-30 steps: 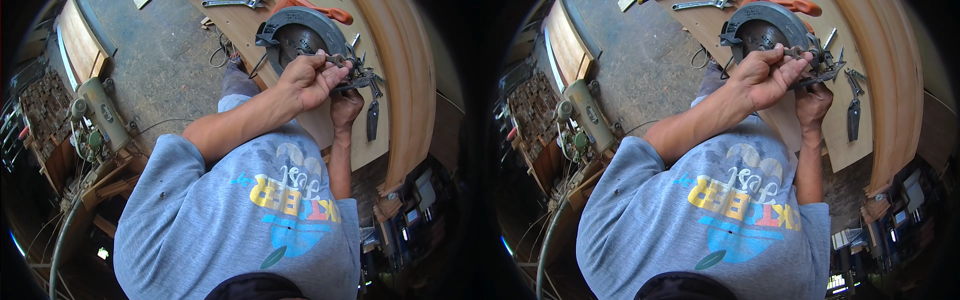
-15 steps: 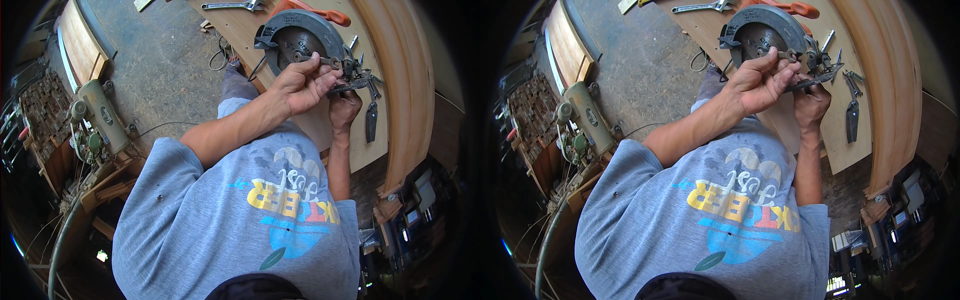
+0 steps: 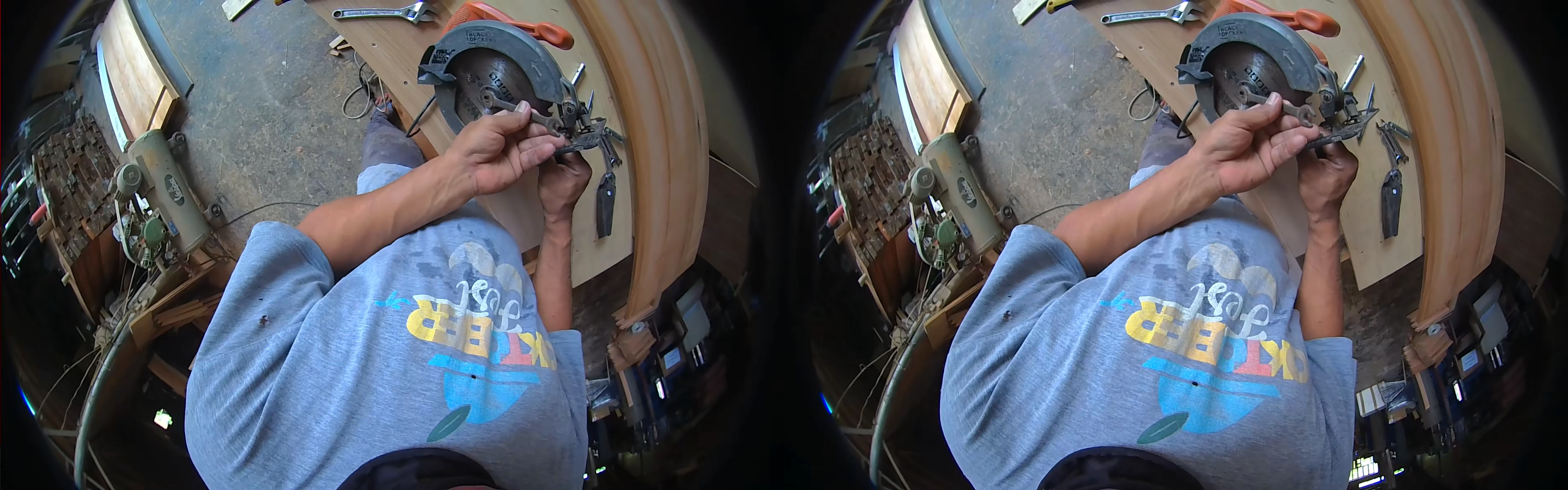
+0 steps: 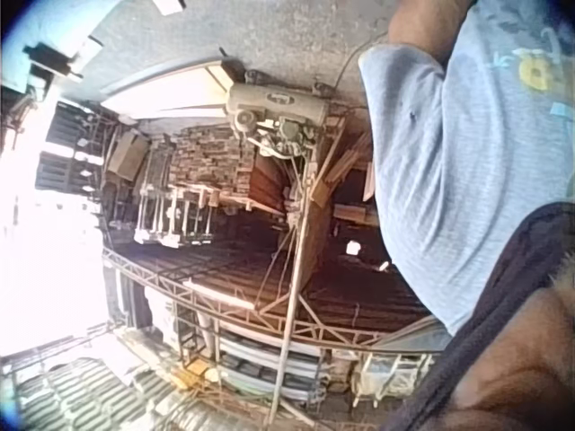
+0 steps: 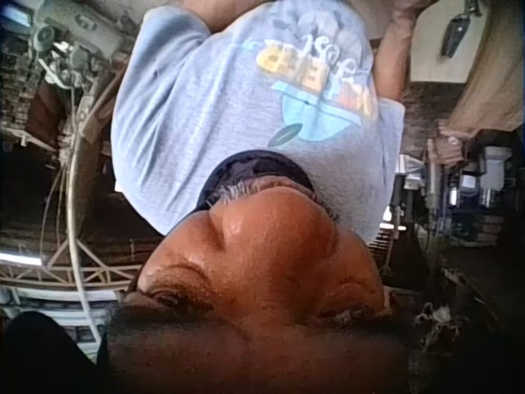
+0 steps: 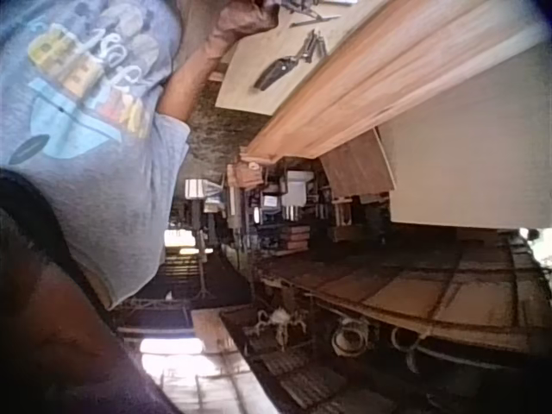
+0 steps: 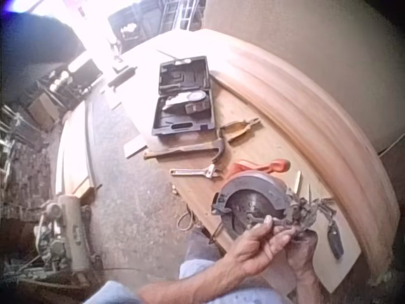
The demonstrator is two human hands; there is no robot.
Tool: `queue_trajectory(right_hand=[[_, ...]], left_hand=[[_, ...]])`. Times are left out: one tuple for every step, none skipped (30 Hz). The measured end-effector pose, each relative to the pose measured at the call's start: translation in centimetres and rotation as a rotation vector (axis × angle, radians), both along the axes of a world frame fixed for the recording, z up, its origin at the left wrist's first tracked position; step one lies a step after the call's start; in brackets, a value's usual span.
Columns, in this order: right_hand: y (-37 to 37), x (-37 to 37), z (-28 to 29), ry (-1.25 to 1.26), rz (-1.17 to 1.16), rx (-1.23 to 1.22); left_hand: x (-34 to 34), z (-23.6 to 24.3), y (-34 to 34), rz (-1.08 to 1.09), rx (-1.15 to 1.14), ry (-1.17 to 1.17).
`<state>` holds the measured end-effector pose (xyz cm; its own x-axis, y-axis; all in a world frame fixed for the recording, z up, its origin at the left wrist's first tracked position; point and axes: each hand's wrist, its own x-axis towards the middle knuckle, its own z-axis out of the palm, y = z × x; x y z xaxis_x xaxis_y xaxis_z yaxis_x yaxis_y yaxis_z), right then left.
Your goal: Repairing or adjusting a handheld circular saw using a wrench to tighten or loosen mechanical components.
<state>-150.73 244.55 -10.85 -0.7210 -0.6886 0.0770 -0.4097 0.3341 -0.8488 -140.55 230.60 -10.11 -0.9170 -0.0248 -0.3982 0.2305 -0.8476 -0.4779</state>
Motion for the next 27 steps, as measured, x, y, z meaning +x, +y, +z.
queue_trajectory(right_hand=[[0.0,0.0,0.1,-0.003,0.002,-0.001],[0.0,0.0,0.1,-0.006,0.005,-0.001],[0.0,0.0,0.1,-0.01,0.007,-0.001],[-0.1,0.0,0.1,-0.01,0.008,-0.001],[-0.2,0.0,0.0,-0.019,0.005,-0.026],[-0.3,0.0,0.0,-0.029,0.001,-0.051],[-0.4,0.0,-0.1,-0.039,-0.002,-0.076],[-0.4,0.1,-0.1,-0.049,-0.005,-0.1],[-0.5,0.1,-0.1,-0.05,-0.004,-0.101],[-0.5,0.1,0.1,-0.046,-0.007,-0.079],[-0.5,0.1,0.2,-0.043,-0.011,-0.056],[-0.5,0.2,0.4,-0.039,-0.014,-0.034],[-0.6,0.2,0.5,-0.035,-0.018,-0.012],[-0.6,0.2,0.6,-0.035,-0.02,-0.01],[-0.8,0.3,0.6,-0.047,-0.027,0.003],[-0.8,0.3,0.7,-0.058,-0.034,0.017],[-0.8,0.4,0.7,-0.068,-0.04,0.031],[-0.8,0.4,0.8,-0.078,-0.047,0.044],[-0.9,0.5,0.9,-0.075,-0.051,0.044],[-0.9,0.5,1.0,-0.078,-0.046,0.044],[-1.0,0.5,1.1,-0.079,-0.039,0.043],[-1.0,0.5,1.2,-0.08,-0.033,0.041],[-1.1,0.5,1.2,-0.081,-0.026,0.038],[-1.1,0.5,1.4,-0.076,-0.037,0.036],[-1.1,0.6,1.5,-0.081,-0.035,0.029],[-1.0,0.6,1.5,-0.084,-0.04,0.023],[-1.0,0.6,1.5,-0.087,-0.046,0.016]], left_hand=[[0.2,0.0,0.0,-0.025,-0.048,-0.019],[0.3,-0.1,0.1,-0.05,-0.095,-0.039],[0.3,-0.1,0.1,-0.075,-0.143,-0.059],[0.4,-0.2,0.1,-0.074,-0.142,-0.06],[0.4,-0.2,0.1,-0.053,-0.091,-0.027],[0.4,-0.2,0.0,-0.032,-0.039,0.006],[0.3,-0.2,0.0,-0.01,0.013,0.038],[0.3,-0.2,0.0,0.012,0.065,0.07],[0.2,-0.2,0.0,0.013,0.064,0.069],[0.0,-0.2,0.0,0.025,0.075,0.072],[-0.2,-0.2,0.0,0.038,0.087,0.075],[-0.4,-0.3,0.0,0.05,0.098,0.078],[-0.5,-0.3,-0.1,0.062,0.109,0.081],[-0.6,-0.2,-0.4,0.06,0.111,0.08],[-0.8,0.0,-0.8,0.059,0.1,0.041],[-1.1,0.2,-1.2,0.059,0.089,0.003],[-1.3,0.5,-1.5,0.058,0.078,-0.034],[-1.4,0.8,-1.9,0.058,0.067,-0.071],[-1.5,1.1,-2.3,0.053,0.067,-0.069],[-1.6,1.5,-2.8,0.009,0.02,-0.122],[-1.6,1.8,-3.3,-0.034,-0.029,-0.173],[-1.5,2.1,-3.8,-0.077,-0.079,-0.224],[-1.3,2.3,-4.2,-0.119,-0.129,-0.275],[-1.2,2.7,-4.3,-0.128,-0.133,-0.269],[-1.1,3.2,-4.4,-0.133,-0.163,-0.319],[-1.0,3.7,-4.5,-0.144,-0.194,-0.366],[-0.9,4.2,-4.6,-0.154,-0.226,-0.412]])
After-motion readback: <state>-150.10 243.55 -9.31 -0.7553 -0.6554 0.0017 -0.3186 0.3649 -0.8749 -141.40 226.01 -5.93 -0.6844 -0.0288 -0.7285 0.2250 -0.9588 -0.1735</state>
